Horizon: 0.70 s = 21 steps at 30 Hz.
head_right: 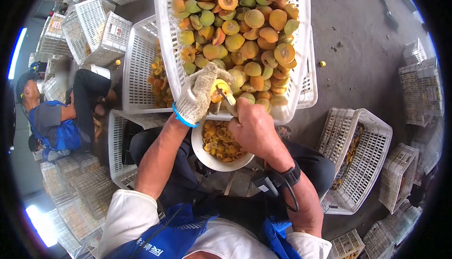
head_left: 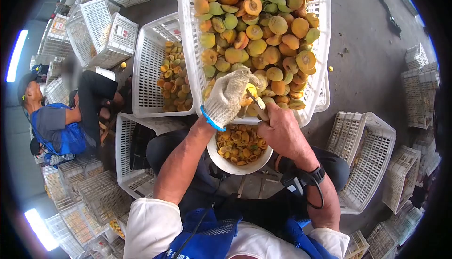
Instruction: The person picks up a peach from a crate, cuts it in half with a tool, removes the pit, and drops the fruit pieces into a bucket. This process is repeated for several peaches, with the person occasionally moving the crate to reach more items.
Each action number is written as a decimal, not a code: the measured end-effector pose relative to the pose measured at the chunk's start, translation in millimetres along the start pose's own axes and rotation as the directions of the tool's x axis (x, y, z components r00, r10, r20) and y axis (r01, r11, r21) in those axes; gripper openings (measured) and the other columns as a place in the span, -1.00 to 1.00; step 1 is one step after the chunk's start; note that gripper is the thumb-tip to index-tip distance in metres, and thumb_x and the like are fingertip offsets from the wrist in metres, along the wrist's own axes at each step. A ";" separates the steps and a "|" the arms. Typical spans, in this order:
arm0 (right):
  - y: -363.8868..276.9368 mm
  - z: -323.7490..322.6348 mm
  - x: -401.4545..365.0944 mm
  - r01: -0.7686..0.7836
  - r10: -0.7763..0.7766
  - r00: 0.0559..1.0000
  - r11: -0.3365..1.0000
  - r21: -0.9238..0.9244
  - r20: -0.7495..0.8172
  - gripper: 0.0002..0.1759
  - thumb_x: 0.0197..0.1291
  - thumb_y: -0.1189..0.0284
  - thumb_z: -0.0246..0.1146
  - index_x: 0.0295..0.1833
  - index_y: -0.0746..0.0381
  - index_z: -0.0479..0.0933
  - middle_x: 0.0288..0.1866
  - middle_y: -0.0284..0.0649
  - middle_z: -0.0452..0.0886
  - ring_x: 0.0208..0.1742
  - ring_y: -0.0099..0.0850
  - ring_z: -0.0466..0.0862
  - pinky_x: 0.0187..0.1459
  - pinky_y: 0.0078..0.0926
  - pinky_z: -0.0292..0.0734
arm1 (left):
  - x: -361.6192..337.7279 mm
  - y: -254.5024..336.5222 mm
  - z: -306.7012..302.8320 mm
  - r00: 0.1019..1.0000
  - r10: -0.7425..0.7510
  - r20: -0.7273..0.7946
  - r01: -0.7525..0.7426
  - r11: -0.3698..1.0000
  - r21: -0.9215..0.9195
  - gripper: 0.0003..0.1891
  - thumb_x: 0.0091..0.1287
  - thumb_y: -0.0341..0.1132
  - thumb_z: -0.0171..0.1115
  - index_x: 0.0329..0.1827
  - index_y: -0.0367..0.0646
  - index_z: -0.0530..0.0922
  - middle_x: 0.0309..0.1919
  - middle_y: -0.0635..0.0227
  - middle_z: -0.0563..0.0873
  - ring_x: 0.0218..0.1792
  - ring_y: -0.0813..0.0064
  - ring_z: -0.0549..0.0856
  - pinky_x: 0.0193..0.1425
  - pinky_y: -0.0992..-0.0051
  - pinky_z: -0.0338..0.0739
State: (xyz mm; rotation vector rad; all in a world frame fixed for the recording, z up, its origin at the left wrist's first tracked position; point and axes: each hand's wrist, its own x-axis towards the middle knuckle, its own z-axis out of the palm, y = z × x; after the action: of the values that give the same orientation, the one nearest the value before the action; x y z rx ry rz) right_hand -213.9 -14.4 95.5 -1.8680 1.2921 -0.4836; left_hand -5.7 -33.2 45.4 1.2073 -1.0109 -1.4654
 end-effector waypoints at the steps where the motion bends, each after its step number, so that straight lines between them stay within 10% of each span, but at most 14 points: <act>1: 1.8 -1.8 2.5 -0.021 0.018 0.999 0.997 0.080 0.041 -0.74 0.13 0.47 0.33 -0.14 0.39 0.49 -0.33 0.29 0.66 -0.18 0.34 0.68 -0.16 0.16 0.60 | -1.4 -5.3 3.3 0.996 0.050 -0.068 -0.050 0.999 0.001 -0.61 0.68 -0.12 0.19 0.24 -0.30 0.65 0.10 0.27 0.79 0.09 0.46 0.78 0.23 0.45 0.69; 6: 16.2 -1.7 9.1 0.008 -0.024 0.993 0.990 0.141 0.116 -0.68 0.17 0.45 0.32 -0.05 0.40 0.45 -0.24 0.40 0.65 -0.05 0.42 0.64 -0.12 0.19 0.57 | -3.6 -0.1 27.4 0.949 0.315 -0.005 -0.315 0.948 -0.053 -0.66 0.70 -0.18 0.15 0.19 -0.32 0.67 0.07 0.26 0.79 0.09 0.46 0.76 0.23 0.41 0.66; 9: 7.3 -0.7 7.7 -0.001 -0.003 1.000 0.989 0.148 0.025 -0.56 0.24 0.37 0.43 0.10 0.35 0.46 -0.22 0.31 0.70 -0.06 0.37 0.69 -0.08 0.22 0.59 | -2.2 -5.9 24.0 0.978 0.209 -0.019 -0.209 0.963 -0.170 -0.66 0.66 -0.19 0.23 0.20 -0.34 0.66 0.11 0.25 0.78 0.08 0.43 0.76 0.22 0.41 0.67; 12: 9.8 1.1 1.3 0.051 -0.055 0.998 0.959 -0.278 -0.008 -0.60 0.20 0.38 0.45 0.08 0.28 0.51 -0.35 0.13 0.71 -0.23 0.21 0.73 -0.18 0.15 0.59 | -4.6 9.2 24.7 0.986 0.168 0.010 -0.168 0.986 0.003 -0.63 0.67 -0.15 0.19 0.13 -0.36 0.69 0.02 0.24 0.83 0.01 0.46 0.77 0.14 0.44 0.68; 21: 3.5 -4.4 -5.7 0.049 -0.035 0.998 0.955 -0.294 0.052 -0.65 0.14 0.42 0.43 0.01 0.28 0.54 -0.39 0.14 0.70 -0.26 0.20 0.73 -0.18 0.19 0.61 | -7.7 19.4 14.0 0.946 0.289 0.145 -0.306 0.945 0.114 -0.66 0.65 -0.19 0.15 0.01 -0.34 0.73 -0.20 0.25 0.85 -0.21 0.54 0.76 -0.08 0.41 0.69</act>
State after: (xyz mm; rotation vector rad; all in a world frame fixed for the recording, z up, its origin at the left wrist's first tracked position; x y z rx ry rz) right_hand -221.4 -11.5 96.2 -2.1432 1.3540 -0.2775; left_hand -15.8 -29.3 68.1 1.0110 -1.3362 -1.2620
